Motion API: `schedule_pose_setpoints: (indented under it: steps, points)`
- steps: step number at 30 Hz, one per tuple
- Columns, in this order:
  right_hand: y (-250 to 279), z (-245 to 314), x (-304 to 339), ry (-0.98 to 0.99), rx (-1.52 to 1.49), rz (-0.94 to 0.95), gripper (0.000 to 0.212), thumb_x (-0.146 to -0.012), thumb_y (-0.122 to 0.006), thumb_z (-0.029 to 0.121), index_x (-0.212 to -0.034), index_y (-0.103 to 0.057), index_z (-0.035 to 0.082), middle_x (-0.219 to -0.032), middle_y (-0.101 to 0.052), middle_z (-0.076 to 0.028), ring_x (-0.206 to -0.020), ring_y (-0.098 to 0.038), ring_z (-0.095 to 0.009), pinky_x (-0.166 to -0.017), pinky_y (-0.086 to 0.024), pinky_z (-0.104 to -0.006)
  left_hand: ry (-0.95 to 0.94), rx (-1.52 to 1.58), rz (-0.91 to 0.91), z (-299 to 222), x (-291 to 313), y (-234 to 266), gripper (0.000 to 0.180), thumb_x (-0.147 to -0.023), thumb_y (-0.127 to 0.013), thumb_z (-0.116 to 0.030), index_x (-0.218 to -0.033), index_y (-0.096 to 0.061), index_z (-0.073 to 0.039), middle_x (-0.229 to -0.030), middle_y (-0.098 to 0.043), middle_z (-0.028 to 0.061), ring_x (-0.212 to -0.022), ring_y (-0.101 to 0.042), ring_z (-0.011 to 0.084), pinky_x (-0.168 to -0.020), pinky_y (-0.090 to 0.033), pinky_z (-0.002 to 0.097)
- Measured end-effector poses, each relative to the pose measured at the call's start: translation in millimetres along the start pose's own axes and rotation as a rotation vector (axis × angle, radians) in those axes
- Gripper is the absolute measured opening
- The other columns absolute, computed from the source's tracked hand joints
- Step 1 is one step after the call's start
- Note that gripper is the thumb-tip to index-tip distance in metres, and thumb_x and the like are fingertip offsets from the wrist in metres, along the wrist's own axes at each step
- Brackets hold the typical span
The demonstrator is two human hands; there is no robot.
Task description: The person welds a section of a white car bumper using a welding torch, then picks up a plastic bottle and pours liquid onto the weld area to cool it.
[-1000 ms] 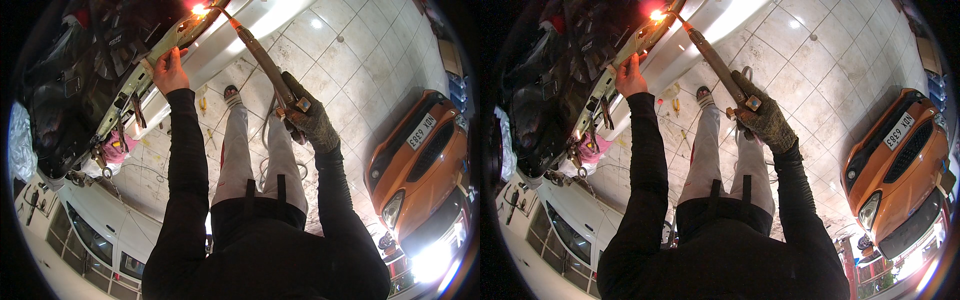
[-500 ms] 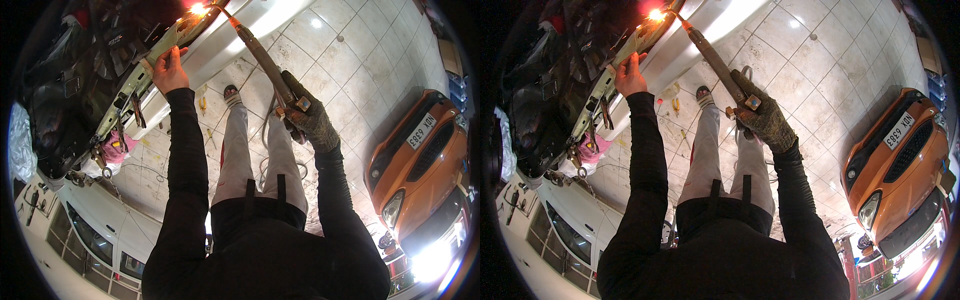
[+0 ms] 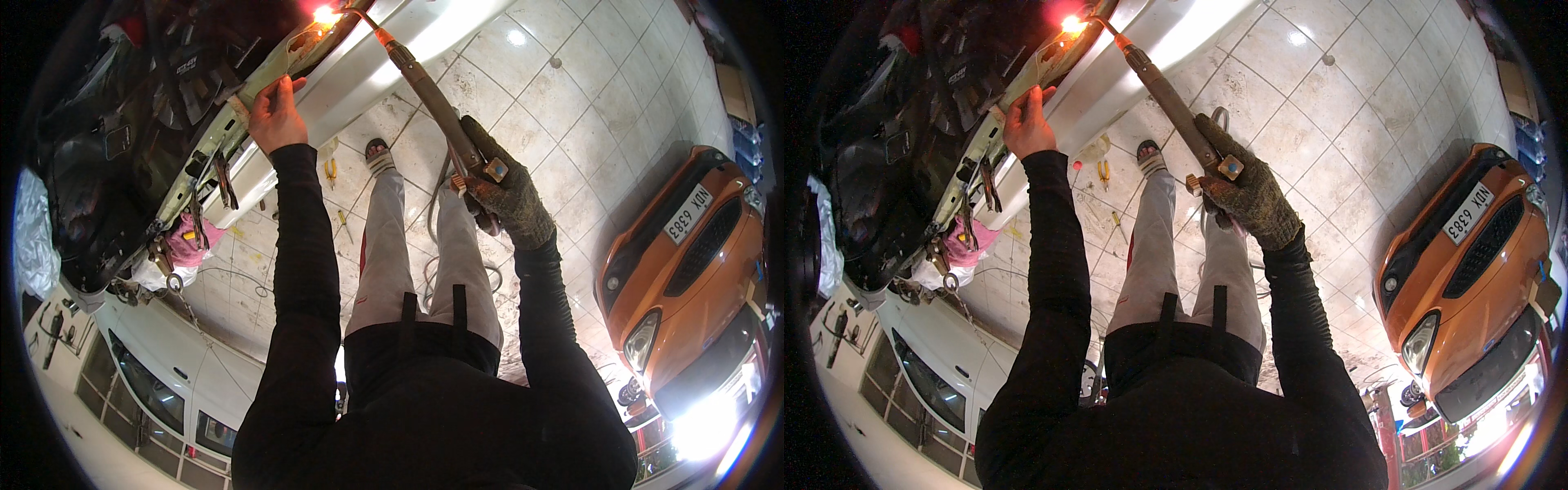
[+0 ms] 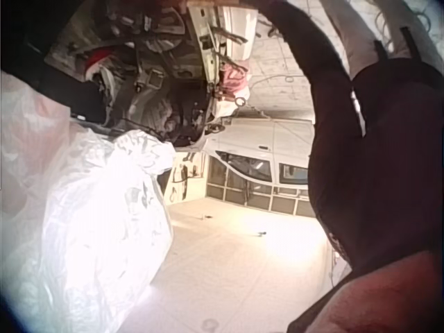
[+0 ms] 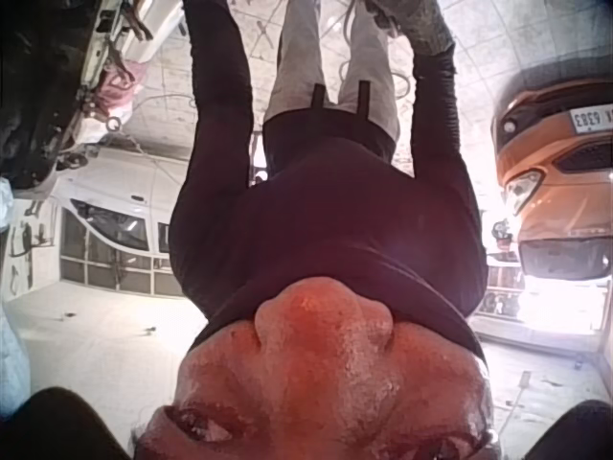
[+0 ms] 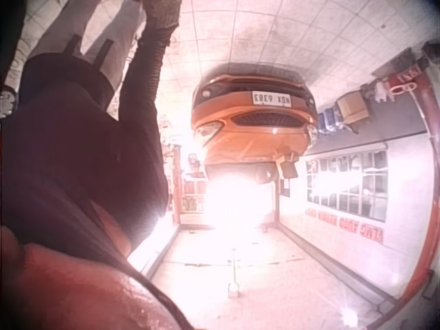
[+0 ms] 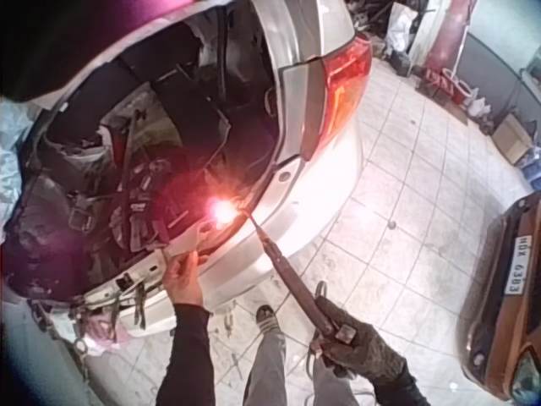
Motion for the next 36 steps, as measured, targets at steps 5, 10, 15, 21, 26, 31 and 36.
schedule_pose_setpoints:
  steps: [5,10,15,21,26,31,36]
  points:
    - [-1,5,1,-0.021,-0.034,-0.001,0.076,-0.092,-0.072,0.014,-0.162,-0.042,0.011,-0.096,-0.068,-0.004,-0.079,-0.061,-0.01,-0.072,-0.055,-0.0279,-0.004,0.027,-0.007,2,0,1,0.018,-0.101,-0.069,-0.016,-0.106,-0.071,0.001,-0.094,-0.08,0.0121,-0.088,-0.074,0.0139,-0.091,-0.053,0.0263]
    - [0,5,1,-0.017,-0.009,-0.004,0.077,-0.092,-0.073,0.014,-0.162,-0.041,0.011,-0.096,-0.068,-0.004,-0.08,-0.062,-0.011,-0.074,-0.056,-0.0289,-0.022,0.02,-0.007,4,-1,1,0.018,-0.101,-0.07,-0.017,-0.105,-0.072,0.001,-0.093,-0.08,0.0119,-0.088,-0.074,0.0137,-0.091,-0.052,0.0263]
    - [0,3,0,0.033,-0.02,0.006,0.077,-0.093,-0.073,0.016,-0.162,-0.041,0.011,-0.097,-0.069,-0.004,-0.081,-0.063,-0.011,-0.074,-0.056,-0.029,-0.022,0.022,-0.007,4,-1,2,0.018,-0.1,-0.07,-0.017,-0.104,-0.072,0.001,-0.093,-0.08,0.0123,-0.088,-0.074,0.0136,-0.091,-0.053,0.0268]
    - [-1,4,0,0.017,-0.014,0.001,0.077,-0.093,-0.074,0.016,-0.162,-0.04,0.01,-0.094,-0.069,-0.003,-0.075,-0.063,-0.009,-0.066,-0.055,-0.0266,-0.021,0.03,0.002,4,-1,2,0.019,-0.101,-0.069,-0.017,-0.106,-0.071,0.001,-0.094,-0.08,0.0126,-0.089,-0.074,0.0141,-0.092,-0.053,0.0272]
    - [4,-5,7,-0.064,-0.114,-0.011,0.079,-0.092,-0.074,0.018,-0.163,-0.039,0.008,-0.101,-0.07,-0.006,-0.082,-0.064,-0.011,-0.071,-0.056,-0.0277,-0.049,0.116,0.034,6,6,-1,0.02,-0.101,-0.07,-0.018,-0.107,-0.07,0.001,-0.095,-0.08,0.0128,-0.09,-0.074,0.0149,-0.093,-0.053,0.0277]
    - [10,4,17,0.057,-0.19,-0.126,0.097,-0.082,-0.08,0.023,-0.163,-0.032,0.002,-0.105,-0.065,-0.008,-0.073,-0.06,-0.01,-0.062,-0.048,-0.0242,-0.054,0.248,0.107,10,15,-10,0.017,-0.101,-0.071,-0.016,-0.105,-0.069,0.0,-0.095,-0.08,0.0139,-0.092,-0.074,0.0158,-0.094,-0.053,0.0282]
    - [13,8,20,0.107,-0.147,-0.084,0.085,-0.09,-0.074,0.017,-0.164,-0.034,0.004,-0.119,-0.067,-0.011,-0.091,-0.065,-0.011,-0.078,-0.056,-0.0289,-0.026,0.211,0.006,19,20,-10,0.014,-0.1,-0.071,-0.014,-0.103,-0.069,-0.001,-0.094,-0.079,0.0138,-0.089,-0.074,0.0158,-0.093,-0.052,0.0283]
Point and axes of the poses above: each hand's wrist, its own x-axis away from the middle knuckle, its own y-axis out of the back of the hand, z = x × y, the point moved 9 cm from there along -x, towards the middle knuckle
